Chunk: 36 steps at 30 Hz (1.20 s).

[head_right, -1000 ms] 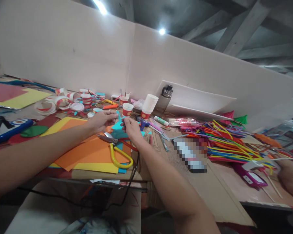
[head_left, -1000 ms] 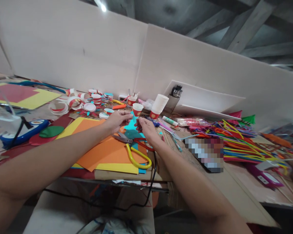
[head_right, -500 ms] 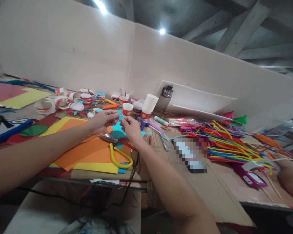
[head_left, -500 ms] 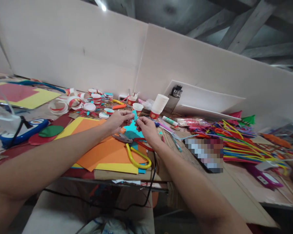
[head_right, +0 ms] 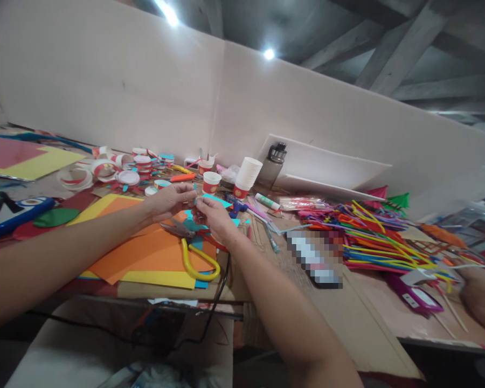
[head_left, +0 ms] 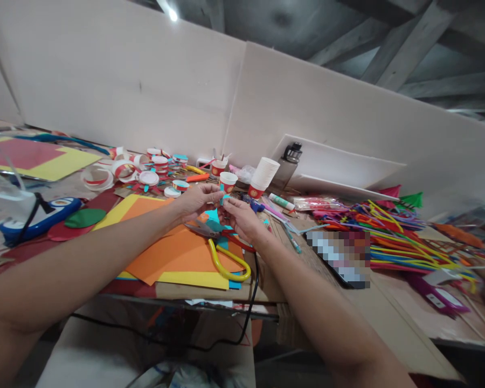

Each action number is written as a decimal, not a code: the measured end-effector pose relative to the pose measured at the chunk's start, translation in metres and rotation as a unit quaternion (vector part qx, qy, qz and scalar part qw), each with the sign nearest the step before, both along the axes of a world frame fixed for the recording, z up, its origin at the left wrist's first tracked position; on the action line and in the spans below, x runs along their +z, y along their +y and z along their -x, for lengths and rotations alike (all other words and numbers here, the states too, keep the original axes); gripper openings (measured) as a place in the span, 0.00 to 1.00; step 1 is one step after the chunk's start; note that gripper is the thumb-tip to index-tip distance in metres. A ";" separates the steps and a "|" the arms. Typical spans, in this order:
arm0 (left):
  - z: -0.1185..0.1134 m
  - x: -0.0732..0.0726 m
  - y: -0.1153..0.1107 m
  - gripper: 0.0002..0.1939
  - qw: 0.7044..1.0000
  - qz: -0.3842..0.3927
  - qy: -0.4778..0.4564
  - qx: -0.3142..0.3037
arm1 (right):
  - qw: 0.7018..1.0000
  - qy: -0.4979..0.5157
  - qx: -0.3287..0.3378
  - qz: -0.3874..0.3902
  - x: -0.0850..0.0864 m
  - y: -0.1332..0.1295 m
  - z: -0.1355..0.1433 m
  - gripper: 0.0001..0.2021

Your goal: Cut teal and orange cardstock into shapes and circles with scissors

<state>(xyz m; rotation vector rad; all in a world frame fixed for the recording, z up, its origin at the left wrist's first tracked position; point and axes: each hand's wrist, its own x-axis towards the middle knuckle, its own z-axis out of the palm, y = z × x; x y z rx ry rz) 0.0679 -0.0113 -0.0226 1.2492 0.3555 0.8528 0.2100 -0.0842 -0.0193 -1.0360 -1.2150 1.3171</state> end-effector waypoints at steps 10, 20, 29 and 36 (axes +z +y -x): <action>0.000 -0.006 0.004 0.18 0.992 -0.013 0.048 0.112 | 0.986 -0.089 -0.122 -0.066 -0.005 0.008 -0.003 0.15; -0.001 -0.002 -0.003 0.17 0.992 -0.054 0.062 0.093 | 0.973 -0.160 -0.137 -0.090 -0.005 0.006 -0.003 0.11; -0.001 -0.001 -0.003 0.16 0.983 -0.103 0.091 0.120 | 0.974 -0.148 -0.146 -0.091 -0.007 0.007 -0.005 0.08; 0.000 -0.001 -0.002 0.12 0.996 -0.011 0.029 0.084 | 0.983 -0.111 -0.118 -0.091 -0.007 0.010 -0.006 0.12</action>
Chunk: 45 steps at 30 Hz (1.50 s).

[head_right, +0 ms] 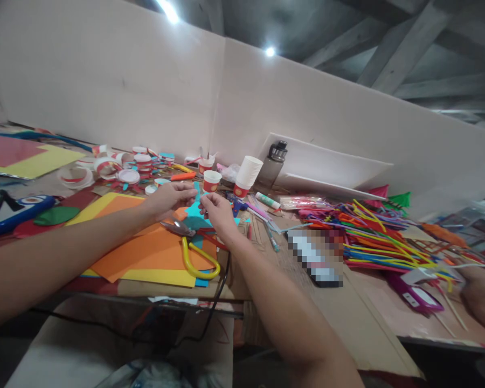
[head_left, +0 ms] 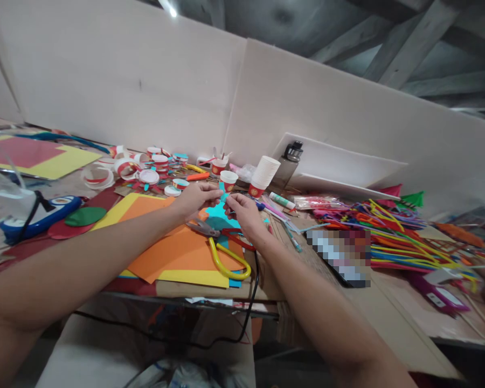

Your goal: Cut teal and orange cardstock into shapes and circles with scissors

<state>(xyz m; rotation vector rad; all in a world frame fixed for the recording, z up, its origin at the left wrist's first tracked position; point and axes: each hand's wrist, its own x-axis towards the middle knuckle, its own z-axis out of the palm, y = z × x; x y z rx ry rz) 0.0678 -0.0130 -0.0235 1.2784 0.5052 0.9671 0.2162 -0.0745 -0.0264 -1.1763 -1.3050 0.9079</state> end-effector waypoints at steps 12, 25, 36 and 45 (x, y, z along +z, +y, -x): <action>0.000 0.003 0.001 0.05 0.990 0.127 -0.032 -0.047 | 0.985 -0.103 -0.015 -0.138 -0.003 0.001 -0.003 0.13; 0.000 0.002 -0.001 0.13 0.998 0.047 -0.003 -0.036 | 0.983 -0.130 -0.025 -0.127 -0.001 0.000 -0.004 0.13; 0.001 0.002 0.000 0.13 0.992 -0.100 0.080 0.007 | 0.985 -0.127 -0.016 -0.115 0.004 -0.005 0.000 0.17; 0.001 0.010 -0.012 0.09 0.966 -0.197 0.169 0.000 | 0.979 -0.135 -0.070 -0.133 0.005 -0.003 -0.005 0.08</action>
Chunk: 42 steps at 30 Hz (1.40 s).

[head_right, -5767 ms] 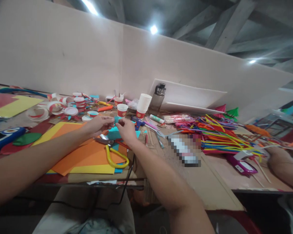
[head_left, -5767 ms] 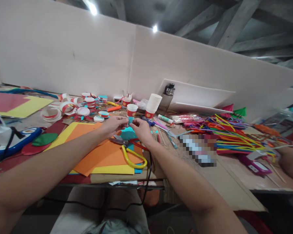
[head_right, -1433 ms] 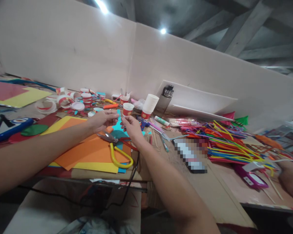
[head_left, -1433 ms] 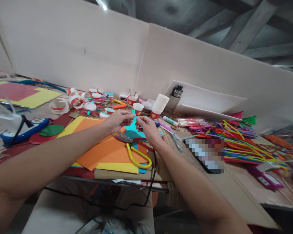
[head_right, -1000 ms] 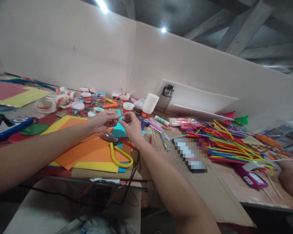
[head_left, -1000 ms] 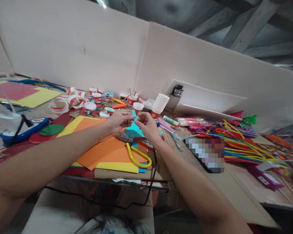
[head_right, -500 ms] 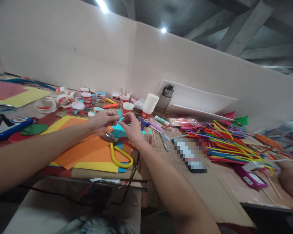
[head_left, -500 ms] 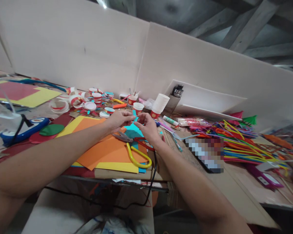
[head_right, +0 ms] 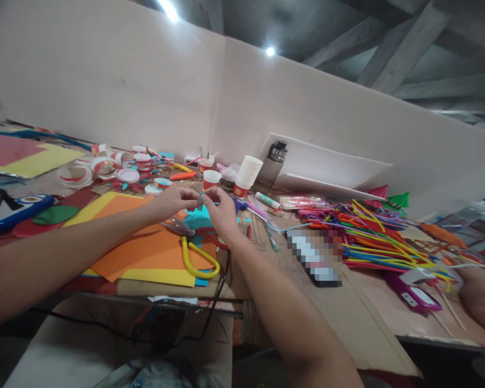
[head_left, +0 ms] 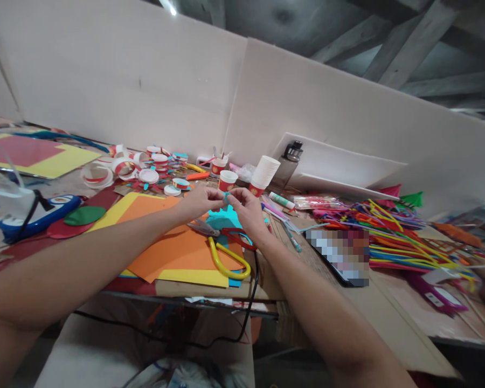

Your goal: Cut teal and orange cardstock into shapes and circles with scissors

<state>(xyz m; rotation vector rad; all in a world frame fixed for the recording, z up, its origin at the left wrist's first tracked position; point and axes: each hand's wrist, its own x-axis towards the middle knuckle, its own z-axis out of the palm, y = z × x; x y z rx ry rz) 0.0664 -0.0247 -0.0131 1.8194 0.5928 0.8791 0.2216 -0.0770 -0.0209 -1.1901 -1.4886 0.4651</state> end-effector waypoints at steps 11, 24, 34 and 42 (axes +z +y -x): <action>-0.002 -0.008 0.002 0.12 0.990 0.130 -0.052 -0.035 | 0.992 0.111 -0.038 0.052 0.002 0.000 0.003 0.09; -0.003 -0.009 0.002 0.12 0.991 0.123 -0.046 -0.025 | 0.988 0.139 -0.034 0.065 0.003 -0.005 0.009 0.08; -0.002 -0.007 0.007 0.09 0.991 0.084 -0.094 0.052 | 0.991 0.101 -0.045 0.072 0.003 -0.006 0.009 0.07; -0.005 -0.011 0.008 0.14 0.968 0.163 -0.192 0.018 | 0.986 0.111 0.008 0.123 0.006 -0.010 0.015 0.08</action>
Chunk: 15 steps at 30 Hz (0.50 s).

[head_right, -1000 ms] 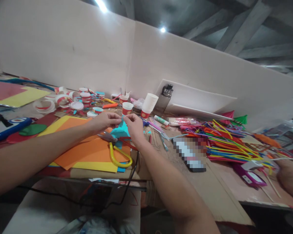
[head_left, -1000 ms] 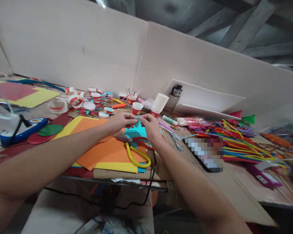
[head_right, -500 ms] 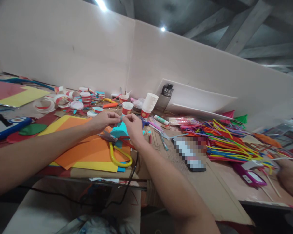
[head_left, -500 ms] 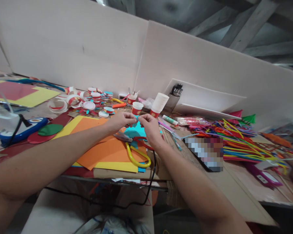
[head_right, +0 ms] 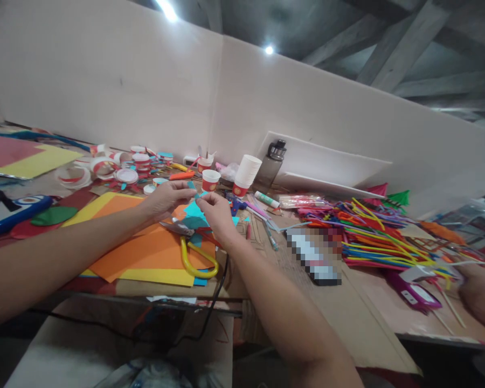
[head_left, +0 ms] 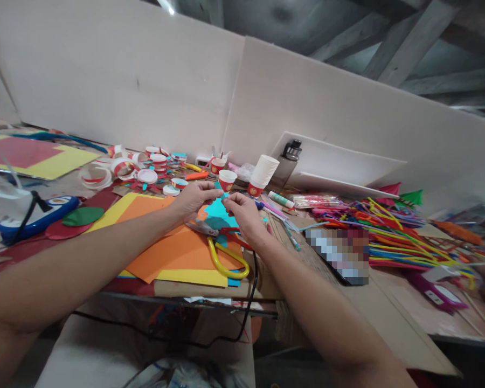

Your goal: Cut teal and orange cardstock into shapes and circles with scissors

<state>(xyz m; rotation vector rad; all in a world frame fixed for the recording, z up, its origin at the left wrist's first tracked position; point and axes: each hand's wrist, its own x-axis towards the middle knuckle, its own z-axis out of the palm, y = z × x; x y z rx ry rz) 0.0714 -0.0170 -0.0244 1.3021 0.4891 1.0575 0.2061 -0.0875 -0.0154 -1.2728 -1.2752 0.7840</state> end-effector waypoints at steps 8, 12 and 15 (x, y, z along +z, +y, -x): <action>-0.001 0.004 -0.004 0.13 0.999 0.014 -0.036 -0.026 | 0.988 0.149 0.025 0.039 -0.003 0.001 0.002 0.09; -0.001 0.006 -0.006 0.14 0.998 0.025 -0.056 -0.015 | 0.985 0.164 0.027 0.035 -0.002 -0.001 0.005 0.09; -0.001 0.007 -0.006 0.14 0.997 0.031 -0.064 -0.005 | 0.986 0.160 0.030 0.024 -0.003 -0.001 0.006 0.10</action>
